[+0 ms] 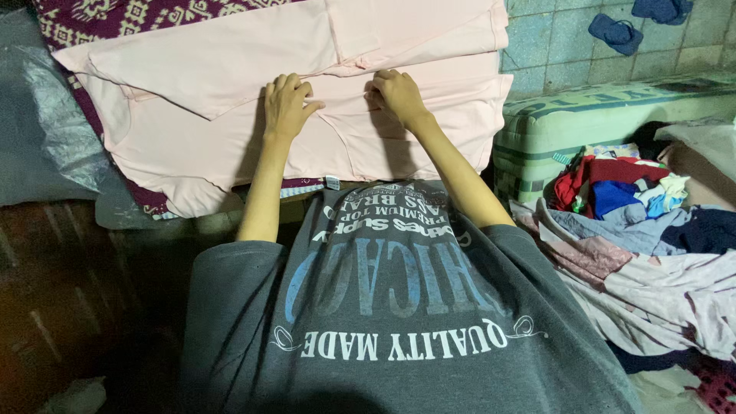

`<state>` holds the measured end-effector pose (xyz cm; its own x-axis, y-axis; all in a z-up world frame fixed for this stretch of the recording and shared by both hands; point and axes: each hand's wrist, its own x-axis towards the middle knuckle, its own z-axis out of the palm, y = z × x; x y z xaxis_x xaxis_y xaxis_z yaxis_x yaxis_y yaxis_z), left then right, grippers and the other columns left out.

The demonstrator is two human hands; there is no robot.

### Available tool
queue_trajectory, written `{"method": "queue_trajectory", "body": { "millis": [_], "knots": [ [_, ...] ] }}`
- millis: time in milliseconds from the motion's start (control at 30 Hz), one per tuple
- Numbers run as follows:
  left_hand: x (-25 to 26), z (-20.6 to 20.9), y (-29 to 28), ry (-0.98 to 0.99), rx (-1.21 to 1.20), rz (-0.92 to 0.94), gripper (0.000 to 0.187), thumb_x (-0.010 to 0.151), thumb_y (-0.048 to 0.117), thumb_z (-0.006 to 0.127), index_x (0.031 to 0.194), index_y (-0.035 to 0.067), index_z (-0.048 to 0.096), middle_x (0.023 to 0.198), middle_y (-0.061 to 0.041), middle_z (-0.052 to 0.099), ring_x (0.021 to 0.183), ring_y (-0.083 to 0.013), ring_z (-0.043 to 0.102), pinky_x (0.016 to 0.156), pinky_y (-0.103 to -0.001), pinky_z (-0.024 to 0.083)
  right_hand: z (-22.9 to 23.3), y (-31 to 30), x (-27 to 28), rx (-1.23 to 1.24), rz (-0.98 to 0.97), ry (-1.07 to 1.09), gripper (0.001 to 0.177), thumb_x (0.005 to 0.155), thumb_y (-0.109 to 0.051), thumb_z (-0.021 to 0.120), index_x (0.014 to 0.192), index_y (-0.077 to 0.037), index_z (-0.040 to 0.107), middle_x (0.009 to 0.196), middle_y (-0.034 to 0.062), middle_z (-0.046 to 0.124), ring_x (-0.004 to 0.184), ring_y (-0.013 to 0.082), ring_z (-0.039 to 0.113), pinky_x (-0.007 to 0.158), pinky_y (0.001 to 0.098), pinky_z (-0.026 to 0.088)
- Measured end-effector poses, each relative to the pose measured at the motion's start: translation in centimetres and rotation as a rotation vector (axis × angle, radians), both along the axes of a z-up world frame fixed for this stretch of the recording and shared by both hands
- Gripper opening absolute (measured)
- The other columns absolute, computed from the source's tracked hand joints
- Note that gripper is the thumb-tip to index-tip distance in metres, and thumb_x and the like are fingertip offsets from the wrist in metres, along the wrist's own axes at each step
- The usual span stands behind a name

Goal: The person irons a light pink shirt laid out on a patterned cloth on the floor. They smooth the fabric with their hands, use an iron to press different sections, and fold the shirt neatly after ironing.

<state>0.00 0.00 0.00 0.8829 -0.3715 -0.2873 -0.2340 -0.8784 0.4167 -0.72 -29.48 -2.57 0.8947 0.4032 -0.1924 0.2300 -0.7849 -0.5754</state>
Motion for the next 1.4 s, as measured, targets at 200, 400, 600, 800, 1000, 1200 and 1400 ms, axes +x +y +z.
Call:
{"method": "queue_trajectory", "body": {
  "millis": [200,400,600,800,1000,1200,1400],
  "knots": [
    [-0.1,0.6,-0.3,-0.133,-0.212,-0.109,0.030,0.085,0.032,0.084,0.099,0.011,0.068,0.108,-0.002,0.066,0.110,-0.0245,0.056,0.094,-0.044,0.038,-0.2,0.1,0.1,0.007,-0.049,-0.066,0.016,0.088,-0.026,0.077,0.089,-0.011,0.073,0.094,0.0056,0.069,0.090,0.0278,0.067,0.077,0.0430,0.050],
    [0.7,1.5,-0.3,0.068,-0.304,-0.059,0.031,0.085,0.025,0.083,0.105,0.009,0.065,0.098,-0.002,0.068,0.100,-0.0251,0.060,0.088,-0.045,0.035,1.4,-0.4,0.1,0.068,-0.034,-0.084,0.019,0.094,-0.026,0.078,0.091,-0.009,0.072,0.092,0.0081,0.068,0.088,0.0306,0.066,0.075,0.0437,0.050],
    [0.3,0.6,-1.6,-0.053,-0.165,-0.066,0.027,0.085,0.027,0.083,0.100,0.012,0.065,0.102,-0.002,0.068,0.104,-0.0259,0.059,0.090,-0.046,0.037,3.3,-1.2,0.1,0.103,-0.097,-0.062,0.018,0.091,-0.027,0.079,0.088,-0.010,0.074,0.087,0.0078,0.067,0.086,0.0307,0.064,0.075,0.0440,0.050],
    [-0.5,1.0,-3.6,-0.109,-0.206,-0.042,0.028,0.087,0.030,0.084,0.097,0.011,0.066,0.101,-0.004,0.063,0.102,-0.0279,0.057,0.085,-0.046,0.037,4.1,-3.6,-0.5,0.138,-0.132,-0.148,0.024,0.091,-0.031,0.081,0.089,-0.009,0.072,0.089,0.0078,0.066,0.088,0.0303,0.062,0.077,0.0428,0.048],
    [-1.0,0.9,-7.3,-0.068,-0.331,-0.087,0.022,0.087,0.025,0.081,0.100,0.013,0.067,0.100,-0.002,0.063,0.101,-0.0242,0.059,0.085,-0.043,0.038,2.5,-6.8,-1.2,0.037,-0.028,-0.096,0.020,0.091,-0.027,0.079,0.094,-0.009,0.071,0.100,0.0047,0.067,0.094,0.0273,0.061,0.082,0.0402,0.043],
    [-0.2,1.7,-8.8,-0.148,-0.306,-0.052,0.024,0.087,0.017,0.080,0.103,0.010,0.064,0.101,-0.004,0.060,0.100,-0.0254,0.059,0.084,-0.042,0.042,4.5,-7.8,-1.7,0.028,-0.192,-0.208,0.019,0.095,-0.026,0.079,0.100,-0.011,0.070,0.100,0.0035,0.062,0.098,0.0256,0.057,0.086,0.0414,0.041],
    [-1.5,2.5,-9.8,-0.059,-0.334,-0.174,0.013,0.094,0.008,0.075,0.102,0.010,0.065,0.105,-0.002,0.059,0.096,-0.0211,0.059,0.083,-0.039,0.046,6.5,-9.3,-5.2,0.042,-0.144,-0.315,0.017,0.100,-0.019,0.078,0.112,-0.011,0.070,0.112,0.0031,0.063,0.101,0.0227,0.054,0.089,0.0401,0.039]
  ]
}}
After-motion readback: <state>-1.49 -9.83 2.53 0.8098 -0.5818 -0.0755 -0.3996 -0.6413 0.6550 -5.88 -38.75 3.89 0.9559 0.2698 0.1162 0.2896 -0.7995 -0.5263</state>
